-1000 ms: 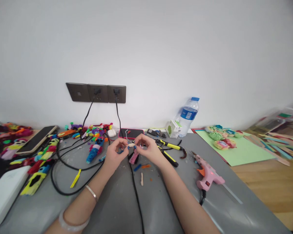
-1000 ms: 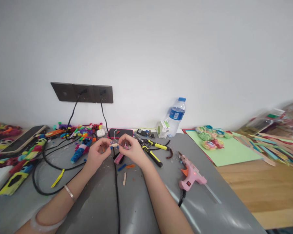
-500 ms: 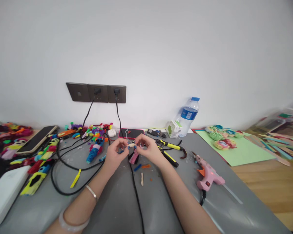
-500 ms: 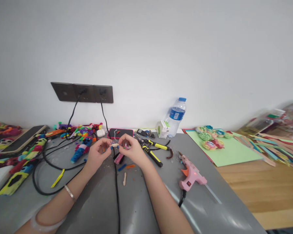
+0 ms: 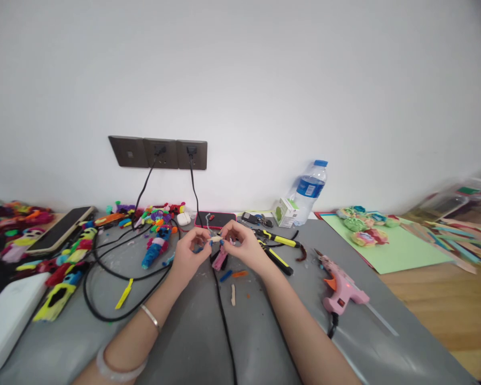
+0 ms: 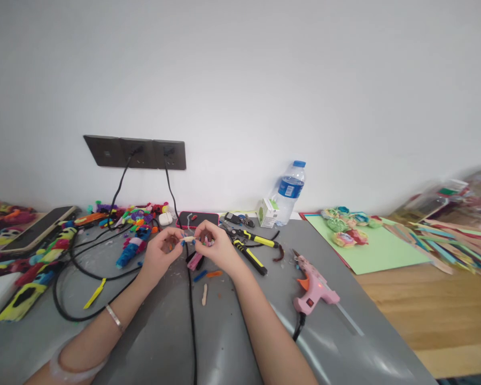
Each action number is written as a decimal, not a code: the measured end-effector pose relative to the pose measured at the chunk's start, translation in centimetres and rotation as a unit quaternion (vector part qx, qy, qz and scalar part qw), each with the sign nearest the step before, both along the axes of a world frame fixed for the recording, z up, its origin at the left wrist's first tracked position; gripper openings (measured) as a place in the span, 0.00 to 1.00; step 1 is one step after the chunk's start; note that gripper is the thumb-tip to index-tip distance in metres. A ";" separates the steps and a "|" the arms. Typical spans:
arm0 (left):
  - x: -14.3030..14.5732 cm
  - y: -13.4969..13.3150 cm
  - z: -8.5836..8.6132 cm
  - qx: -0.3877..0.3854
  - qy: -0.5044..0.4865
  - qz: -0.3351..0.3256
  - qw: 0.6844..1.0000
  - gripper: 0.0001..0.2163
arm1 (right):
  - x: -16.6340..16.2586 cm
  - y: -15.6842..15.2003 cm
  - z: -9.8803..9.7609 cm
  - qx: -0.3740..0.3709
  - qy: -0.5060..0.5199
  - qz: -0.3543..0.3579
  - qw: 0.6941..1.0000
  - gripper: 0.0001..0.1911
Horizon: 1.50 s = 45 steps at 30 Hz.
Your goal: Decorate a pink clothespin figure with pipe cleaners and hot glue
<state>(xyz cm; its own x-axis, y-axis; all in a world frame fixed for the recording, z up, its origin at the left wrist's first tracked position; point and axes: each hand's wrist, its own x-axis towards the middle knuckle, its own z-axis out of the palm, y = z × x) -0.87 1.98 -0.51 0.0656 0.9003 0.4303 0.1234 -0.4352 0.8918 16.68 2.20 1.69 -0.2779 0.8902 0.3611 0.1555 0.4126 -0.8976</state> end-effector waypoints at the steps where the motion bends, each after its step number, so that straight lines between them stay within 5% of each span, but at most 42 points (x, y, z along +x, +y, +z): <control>1: 0.0 0.0 0.0 0.000 0.000 0.000 1.000 0.03 | 0.0 0.0 0.0 0.001 0.002 0.001 1.000 0.06; 45: 0.0 0.0 0.0 -0.001 -0.001 -0.006 1.000 0.02 | 0.0 0.2 -0.5 -0.008 0.014 0.009 1.000 0.06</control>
